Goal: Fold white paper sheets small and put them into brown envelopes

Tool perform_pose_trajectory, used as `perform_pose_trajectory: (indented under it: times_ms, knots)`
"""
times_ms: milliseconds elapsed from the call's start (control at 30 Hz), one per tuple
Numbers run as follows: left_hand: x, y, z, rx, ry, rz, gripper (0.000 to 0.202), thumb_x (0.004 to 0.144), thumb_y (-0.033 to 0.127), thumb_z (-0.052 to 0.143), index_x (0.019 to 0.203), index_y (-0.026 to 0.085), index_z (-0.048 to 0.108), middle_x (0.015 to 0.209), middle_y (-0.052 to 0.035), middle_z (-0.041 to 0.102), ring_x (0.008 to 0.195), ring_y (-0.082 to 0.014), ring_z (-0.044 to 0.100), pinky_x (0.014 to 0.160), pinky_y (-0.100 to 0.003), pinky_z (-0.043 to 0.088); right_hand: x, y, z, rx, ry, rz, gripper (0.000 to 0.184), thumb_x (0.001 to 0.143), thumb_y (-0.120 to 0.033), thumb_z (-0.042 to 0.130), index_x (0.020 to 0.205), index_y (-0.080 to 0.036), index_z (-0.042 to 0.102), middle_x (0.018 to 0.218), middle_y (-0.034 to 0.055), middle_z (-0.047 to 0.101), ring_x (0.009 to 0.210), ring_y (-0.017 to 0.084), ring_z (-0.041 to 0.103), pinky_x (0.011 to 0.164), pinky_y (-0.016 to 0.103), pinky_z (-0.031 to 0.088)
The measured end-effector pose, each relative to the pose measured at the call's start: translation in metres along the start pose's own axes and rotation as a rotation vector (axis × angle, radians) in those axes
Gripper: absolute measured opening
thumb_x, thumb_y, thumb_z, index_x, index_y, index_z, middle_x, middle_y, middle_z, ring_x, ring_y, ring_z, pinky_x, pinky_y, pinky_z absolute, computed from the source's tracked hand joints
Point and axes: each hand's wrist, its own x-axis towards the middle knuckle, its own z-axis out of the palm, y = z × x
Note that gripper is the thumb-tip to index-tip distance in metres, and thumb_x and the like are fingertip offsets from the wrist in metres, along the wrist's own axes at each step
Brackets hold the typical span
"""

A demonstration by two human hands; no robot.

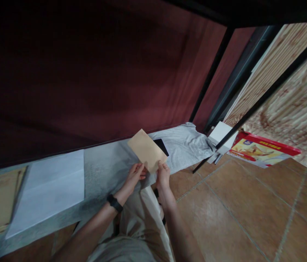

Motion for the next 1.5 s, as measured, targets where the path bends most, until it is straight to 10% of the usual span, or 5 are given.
perform_pose_trajectory:
  times_ms: [133, 433, 1033, 1300, 1500]
  knots:
    - [0.012, -0.014, 0.002, -0.006, -0.008, -0.044, 0.036, 0.069, 0.046, 0.08, 0.077, 0.02, 0.056, 0.066, 0.0028, 0.059, 0.056, -0.0099, 0.056, 0.051, -0.021, 0.045, -0.01, 0.014, 0.006, 0.228, -0.014, 0.166, 0.032, 0.08, -0.055, 0.067, 0.081, -0.023, 0.058, 0.065, -0.002, 0.063, 0.051, 0.012, 0.055, 0.048, 0.022, 0.046]
    - [0.053, -0.021, -0.007, 0.04, 0.05, -0.076, 0.022, 0.065, 0.025, 0.078, 0.069, 0.018, 0.058, 0.058, 0.0032, 0.058, 0.047, -0.0086, 0.048, 0.047, -0.023, 0.035, 0.012, 0.023, -0.007, 0.01, -0.067, 0.368, 0.019, 0.076, -0.037, 0.07, 0.073, -0.019, 0.064, 0.065, 0.0044, 0.072, 0.048, 0.013, 0.062, 0.046, 0.022, 0.052]
    - [0.058, -0.034, -0.029, 0.241, 0.082, -0.008, 0.02, 0.068, 0.019, 0.076, 0.08, 0.023, 0.059, 0.056, 0.0055, 0.057, 0.051, -0.0127, 0.053, 0.054, -0.023, 0.039, 0.011, 0.031, -0.012, -0.128, -0.116, 0.353, 0.021, 0.079, -0.038, 0.069, 0.075, -0.018, 0.067, 0.067, 0.0058, 0.074, 0.048, 0.014, 0.064, 0.046, 0.023, 0.053]
    - [-0.034, -0.029, -0.147, 0.503, 0.207, 0.33, 0.024, 0.078, 0.023, 0.068, 0.102, 0.026, 0.069, 0.119, -0.0089, 0.067, 0.121, -0.0281, 0.058, 0.112, -0.043, 0.041, -0.027, 0.054, 0.011, -0.442, -0.319, -0.088, 0.026, 0.092, -0.042, 0.056, 0.094, -0.021, 0.072, 0.091, 0.0069, 0.075, 0.084, 0.021, 0.069, 0.079, 0.032, 0.057]
    - [-0.092, -0.029, -0.266, 1.04, 0.541, 0.485, 0.047, 0.093, 0.043, 0.053, 0.134, 0.021, 0.056, 0.149, -0.0179, 0.049, 0.143, -0.036, 0.04, 0.117, -0.055, 0.035, -0.059, 0.082, 0.07, -0.733, -0.558, -0.526, 0.031, 0.098, -0.025, 0.044, 0.118, -0.023, 0.069, 0.126, 0.0133, 0.067, 0.121, 0.026, 0.06, 0.107, 0.046, 0.048]
